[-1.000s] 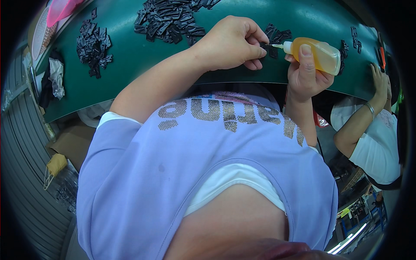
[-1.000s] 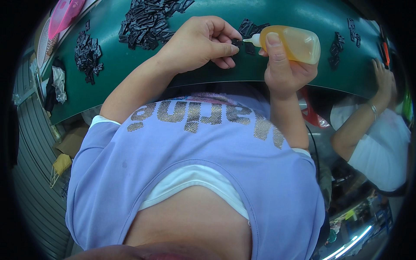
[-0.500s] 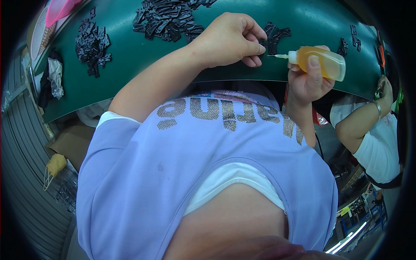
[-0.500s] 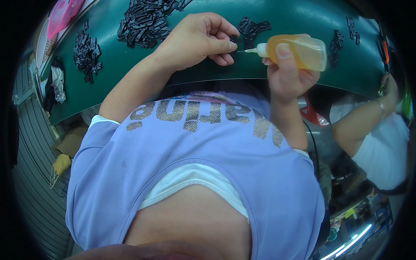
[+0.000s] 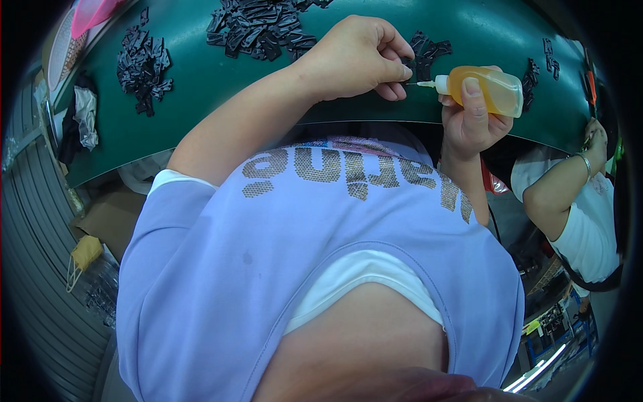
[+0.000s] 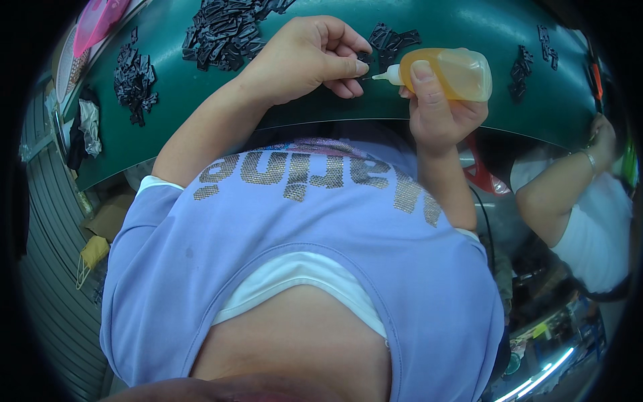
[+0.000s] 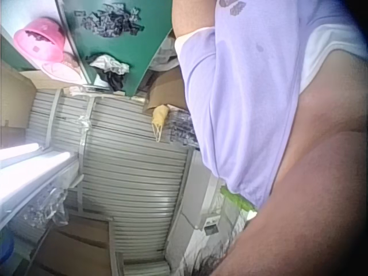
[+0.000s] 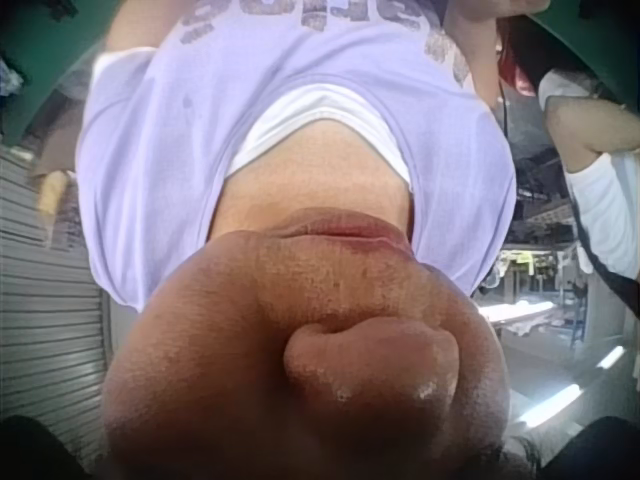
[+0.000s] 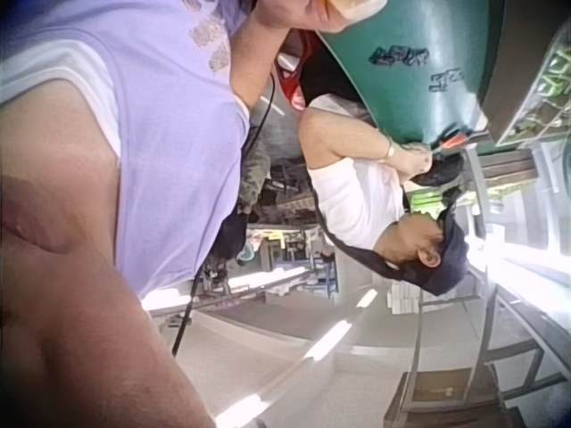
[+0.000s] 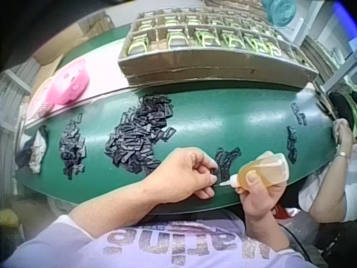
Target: The person picks up small plastic components by hand, applies adhesive to each piece using a squeeze bottle, and places them onto the workbench.
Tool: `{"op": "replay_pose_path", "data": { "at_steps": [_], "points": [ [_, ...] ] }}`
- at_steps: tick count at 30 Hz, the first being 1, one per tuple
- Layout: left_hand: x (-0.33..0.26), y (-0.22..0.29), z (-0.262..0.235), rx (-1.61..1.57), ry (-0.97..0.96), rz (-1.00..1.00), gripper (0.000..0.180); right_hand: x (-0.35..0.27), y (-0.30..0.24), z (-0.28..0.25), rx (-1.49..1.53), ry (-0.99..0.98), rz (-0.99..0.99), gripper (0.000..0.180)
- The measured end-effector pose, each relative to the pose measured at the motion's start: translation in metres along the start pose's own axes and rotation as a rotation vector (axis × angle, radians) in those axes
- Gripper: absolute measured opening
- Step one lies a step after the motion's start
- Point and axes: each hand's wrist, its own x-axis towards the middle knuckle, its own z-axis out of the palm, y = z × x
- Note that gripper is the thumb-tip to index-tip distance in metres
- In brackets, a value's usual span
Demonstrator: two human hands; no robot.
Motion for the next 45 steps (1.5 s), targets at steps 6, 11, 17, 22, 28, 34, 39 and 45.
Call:
{"op": "replay_pose_path", "data": {
  "at_steps": [6, 11, 17, 22, 28, 34, 39, 45],
  "points": [
    [0.000, -0.002, -0.001, 0.008, -0.004, 0.007, 0.024, -0.001, 0.001, 0.000, -0.013, 0.000, 0.004, 0.017],
    [0.002, -0.003, -0.001, 0.022, -0.001, 0.005, 0.024, -0.001, 0.001, 0.001, -0.041, 0.000, 0.014, 0.020],
    [-0.001, -0.001, 0.001, -0.005, 0.035, 0.022, 0.027, 0.017, -0.002, -0.024, 0.163, 0.126, 0.004, 0.008],
    [0.005, -0.002, 0.009, 0.087, 0.092, 0.169, 0.038, 0.023, -0.021, -0.056, 0.148, 0.269, 0.030, 0.016],
    [0.002, 0.007, 0.008, 0.905, 0.281, 0.409, 0.056, 0.010, -0.014, -0.047, 0.188, 0.237, 0.014, 0.006],
    [0.023, 0.002, 0.029, 0.839, 0.307, 0.512, 0.040, 0.012, -0.013, -0.043, 0.162, 0.245, 0.005, 0.009],
    [0.005, 0.016, -0.018, 1.011, 0.627, 0.485, 0.034, 0.009, -0.012, -0.054, 0.255, 0.242, 0.009, 0.010],
    [-0.001, 0.022, -0.049, 1.197, 0.626, 0.230, 0.021, 0.013, -0.013, -0.045, 0.201, 0.236, -0.001, 0.010]
  ]
}}
